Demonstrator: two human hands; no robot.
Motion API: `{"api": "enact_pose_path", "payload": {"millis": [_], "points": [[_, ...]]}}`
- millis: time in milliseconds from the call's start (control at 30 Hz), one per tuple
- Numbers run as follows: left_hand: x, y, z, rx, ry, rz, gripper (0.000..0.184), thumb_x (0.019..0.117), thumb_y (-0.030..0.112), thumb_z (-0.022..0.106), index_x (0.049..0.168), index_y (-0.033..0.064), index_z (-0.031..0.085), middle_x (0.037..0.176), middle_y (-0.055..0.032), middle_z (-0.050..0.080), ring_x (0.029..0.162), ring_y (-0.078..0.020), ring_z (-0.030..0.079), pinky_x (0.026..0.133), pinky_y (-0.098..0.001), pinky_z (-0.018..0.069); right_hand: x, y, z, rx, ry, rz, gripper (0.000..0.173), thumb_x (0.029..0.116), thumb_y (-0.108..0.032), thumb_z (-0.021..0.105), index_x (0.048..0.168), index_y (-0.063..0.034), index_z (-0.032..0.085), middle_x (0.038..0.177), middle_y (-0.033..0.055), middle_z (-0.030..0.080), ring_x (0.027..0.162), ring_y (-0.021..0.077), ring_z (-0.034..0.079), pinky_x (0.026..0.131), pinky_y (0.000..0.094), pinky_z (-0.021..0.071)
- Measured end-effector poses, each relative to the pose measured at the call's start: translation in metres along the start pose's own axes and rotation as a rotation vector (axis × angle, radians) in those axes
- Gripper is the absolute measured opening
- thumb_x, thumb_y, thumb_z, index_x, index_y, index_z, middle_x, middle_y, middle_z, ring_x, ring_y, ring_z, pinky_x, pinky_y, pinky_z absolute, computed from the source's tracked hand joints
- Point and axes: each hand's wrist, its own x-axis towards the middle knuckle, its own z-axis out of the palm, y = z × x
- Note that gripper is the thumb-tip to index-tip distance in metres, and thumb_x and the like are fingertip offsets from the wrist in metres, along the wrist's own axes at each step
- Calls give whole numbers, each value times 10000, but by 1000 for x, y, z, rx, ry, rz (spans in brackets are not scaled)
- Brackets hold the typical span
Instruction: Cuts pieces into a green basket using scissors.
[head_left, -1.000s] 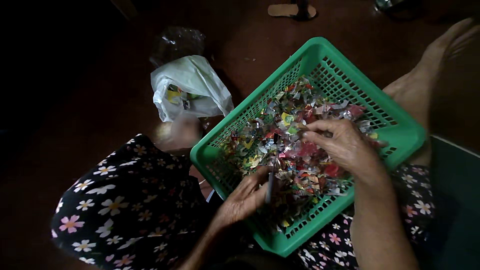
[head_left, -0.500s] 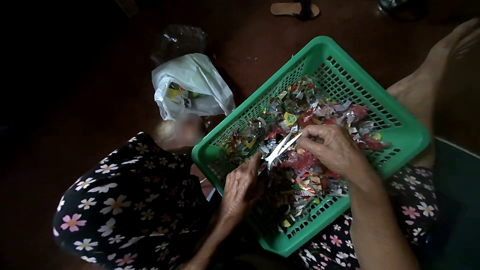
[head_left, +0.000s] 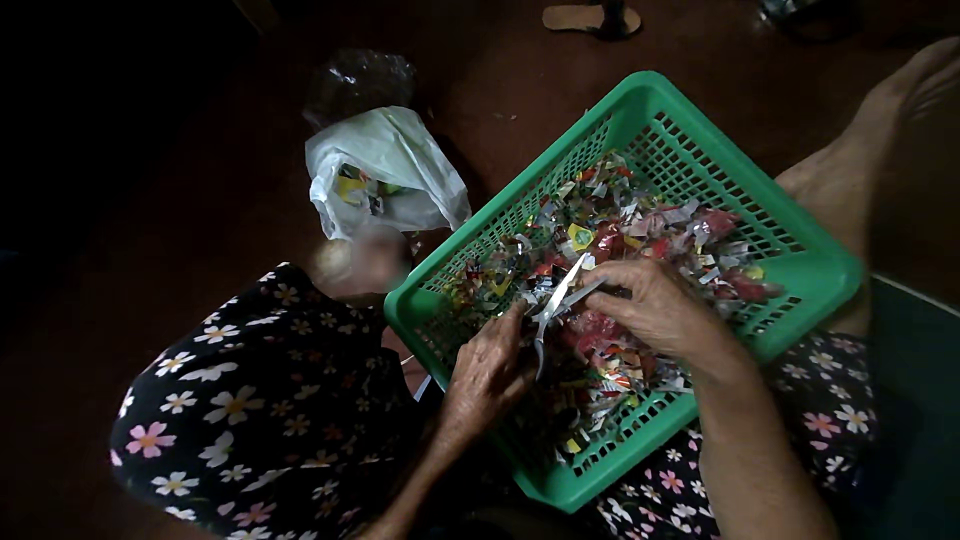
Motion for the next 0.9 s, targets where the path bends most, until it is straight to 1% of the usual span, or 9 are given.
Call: {"api": "enact_pose_path", "payload": {"millis": [67, 133, 267, 333, 400, 467, 567, 700, 900], "points": [[1, 1, 1, 5, 59, 4, 376, 932, 175, 614, 1277, 29, 655, 834, -96, 710, 702, -233, 682, 634, -441, 553, 0, 3, -3, -14, 39, -22, 83, 937, -89, 694, 869, -92, 742, 825, -6, 687, 753, 64, 630, 698, 284, 524], [-1, 1, 1, -60, 98, 2, 319, 921, 173, 628, 1195, 24, 693, 766, -79, 699, 641, -201, 666, 600, -413, 547, 0, 2, -7, 2, 75, 0, 86, 958, -112, 688, 906, -89, 753, 839, -6, 700, 749, 51, 638, 693, 262, 536], [-2, -3, 0, -436, 81, -24, 289, 974, 225, 631, 1133, -11, 677, 813, -28, 715, 689, -75, 690, 653, -269, 602, -1, -1, -7, 74, 228, 74, 108, 985, -152, 672, 925, -83, 729, 761, -10, 648, 614, 34, 556, 565, 216, 460], [-2, 1, -3, -493, -34, -96, 364, 989, 267, 601, 1231, -3, 632, 927, -41, 731, 803, -87, 707, 744, -285, 602, -1, -3, -7, 139, 274, 76, 114, 995, -149, 657, 919, -81, 705, 717, -26, 612, 546, 5, 503, 501, 161, 416], [-2, 6, -6, -465, -208, -147, 534, 1011, 363, 533, 1406, 5, 505, 1140, -74, 705, 1002, -111, 686, 881, -325, 574, -1, -4, -6, 186, 308, 71, 115, 1001, -141, 644, 910, -80, 677, 688, -31, 581, 505, 0, 463, 466, 148, 380], [-4, 8, -5, -486, -333, -144, 607, 1009, 398, 494, 1459, -6, 438, 1232, -94, 677, 1085, -123, 660, 928, -345, 554, 0, -2, -3, 178, 367, 21, 108, 1005, -154, 633, 933, -79, 662, 712, -36, 583, 526, -14, 486, 483, 136, 410], [-5, 14, -3, -577, -419, -105, 641, 980, 424, 512, 1448, -9, 440, 1214, -85, 672, 1070, -102, 648, 915, -318, 545, 3, -2, 5, 69, 511, -43, 141, 1012, -172, 639, 1014, -35, 672, 817, 14, 635, 639, -3, 573, 591, 155, 495], [-2, 20, 4, -649, -390, -81, 565, 1018, 356, 502, 1427, -30, 457, 1193, -83, 679, 1048, -75, 649, 916, -277, 538, 6, -4, 10, 92, 506, -83, 140, 987, -143, 668, 1062, -25, 673, 888, 15, 670, 750, -24, 629, 684, 136, 531], [0, 11, 11, -642, -169, -74, 301, 995, 155, 577, 1229, -22, 648, 888, -45, 707, 721, -65, 672, 676, -245, 582, 6, -2, 8, 125, 496, -122, 116, 984, -131, 668, 1048, -37, 648, 882, -4, 651, 727, -32, 615, 653, 120, 521]]}}
